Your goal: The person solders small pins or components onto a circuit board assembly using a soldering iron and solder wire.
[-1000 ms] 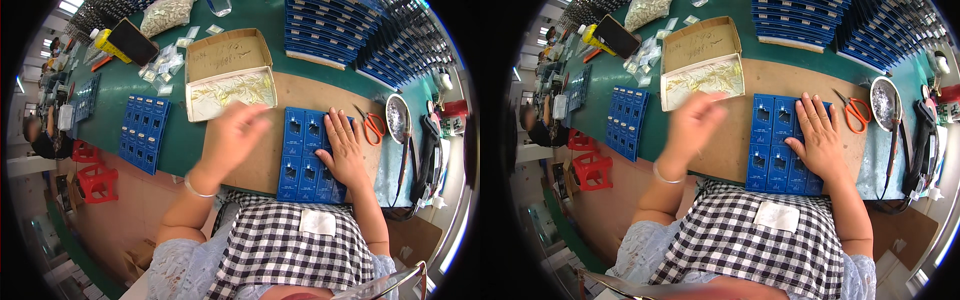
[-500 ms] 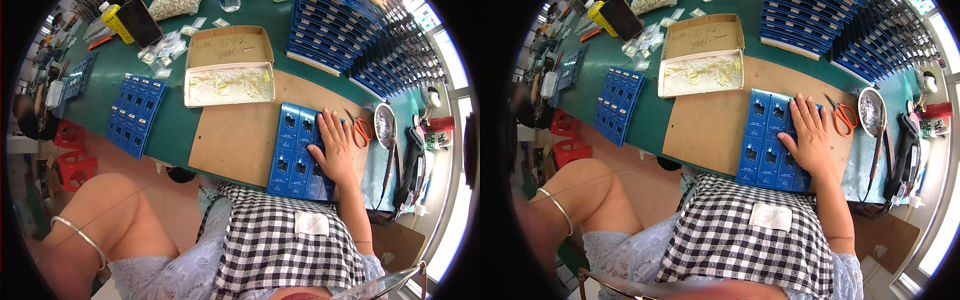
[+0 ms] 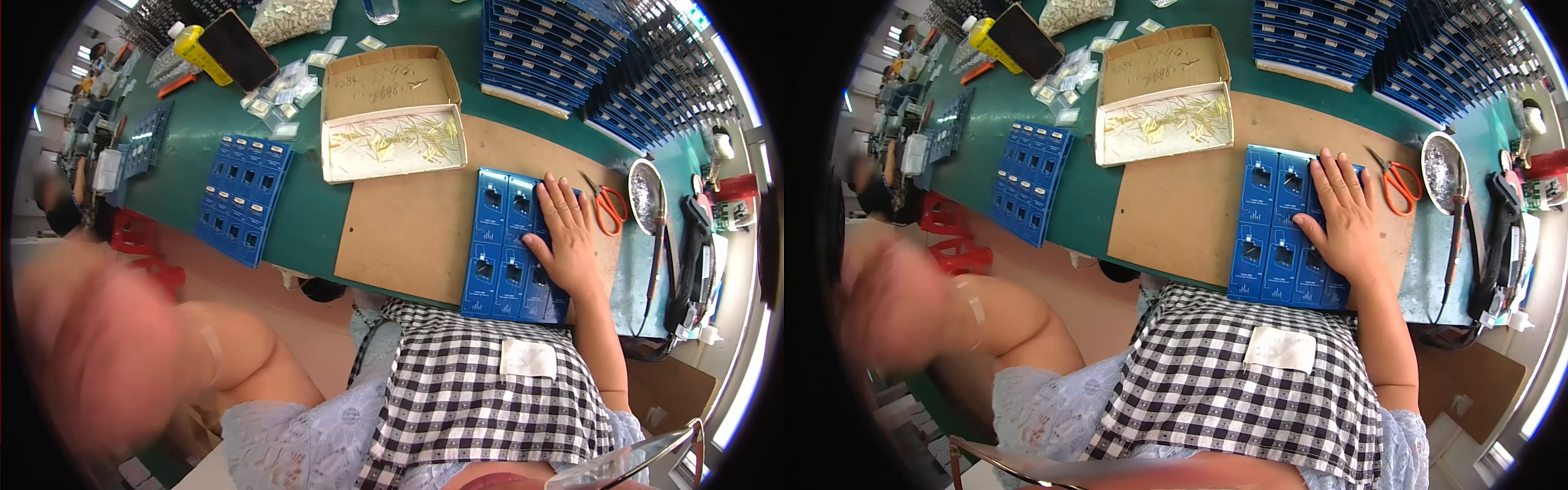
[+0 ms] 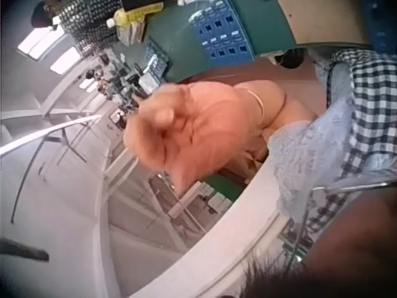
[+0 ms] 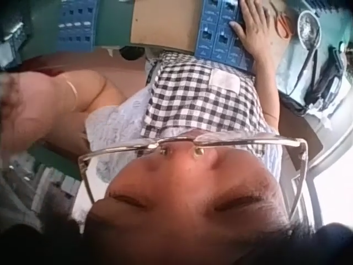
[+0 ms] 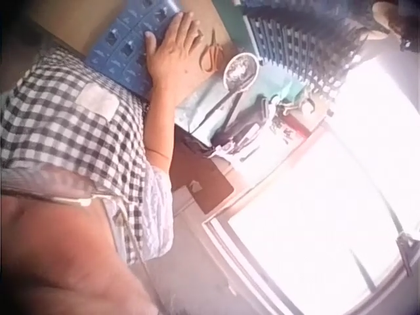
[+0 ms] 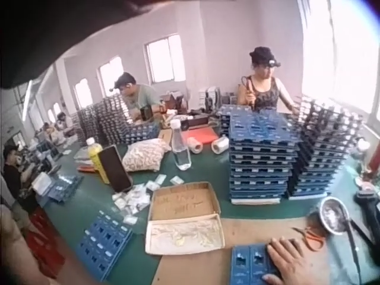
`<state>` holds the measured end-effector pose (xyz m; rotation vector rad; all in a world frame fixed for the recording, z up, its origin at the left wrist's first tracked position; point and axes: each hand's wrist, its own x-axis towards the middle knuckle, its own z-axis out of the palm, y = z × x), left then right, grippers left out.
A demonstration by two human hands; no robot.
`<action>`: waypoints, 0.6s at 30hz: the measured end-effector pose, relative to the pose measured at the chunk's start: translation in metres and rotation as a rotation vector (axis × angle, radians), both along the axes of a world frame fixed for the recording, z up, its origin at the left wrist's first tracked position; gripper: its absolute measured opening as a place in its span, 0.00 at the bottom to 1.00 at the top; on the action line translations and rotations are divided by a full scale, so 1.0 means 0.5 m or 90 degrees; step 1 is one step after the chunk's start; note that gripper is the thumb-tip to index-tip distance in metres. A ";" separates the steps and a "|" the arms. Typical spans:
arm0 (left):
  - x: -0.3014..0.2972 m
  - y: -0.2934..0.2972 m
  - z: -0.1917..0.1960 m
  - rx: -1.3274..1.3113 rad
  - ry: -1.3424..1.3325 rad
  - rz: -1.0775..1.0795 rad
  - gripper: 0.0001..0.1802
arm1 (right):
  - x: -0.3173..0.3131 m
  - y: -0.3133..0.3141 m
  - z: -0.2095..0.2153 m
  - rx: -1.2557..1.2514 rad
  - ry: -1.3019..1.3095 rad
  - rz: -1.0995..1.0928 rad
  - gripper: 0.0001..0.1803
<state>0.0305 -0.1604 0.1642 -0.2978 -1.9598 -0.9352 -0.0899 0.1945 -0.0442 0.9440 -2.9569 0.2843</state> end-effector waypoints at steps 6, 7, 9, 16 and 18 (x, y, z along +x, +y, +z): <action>-0.142 0.047 -0.335 -0.232 -0.506 0.090 0.11 | 0.001 0.001 0.008 0.005 -0.003 0.004 0.40; -0.146 0.050 -0.358 -0.230 -0.496 0.090 0.11 | 0.000 0.002 0.010 0.014 -0.009 -0.002 0.40; -0.148 0.059 -0.386 -0.315 -0.491 0.115 0.04 | -0.001 0.003 0.012 0.009 -0.010 0.011 0.40; -0.148 0.065 -0.409 -0.312 -0.449 0.111 0.03 | -0.002 0.001 0.002 -0.001 -0.013 0.003 0.41; -0.151 0.061 -0.412 -0.371 -0.410 0.042 0.02 | -0.003 0.001 0.000 -0.003 -0.020 -0.007 0.41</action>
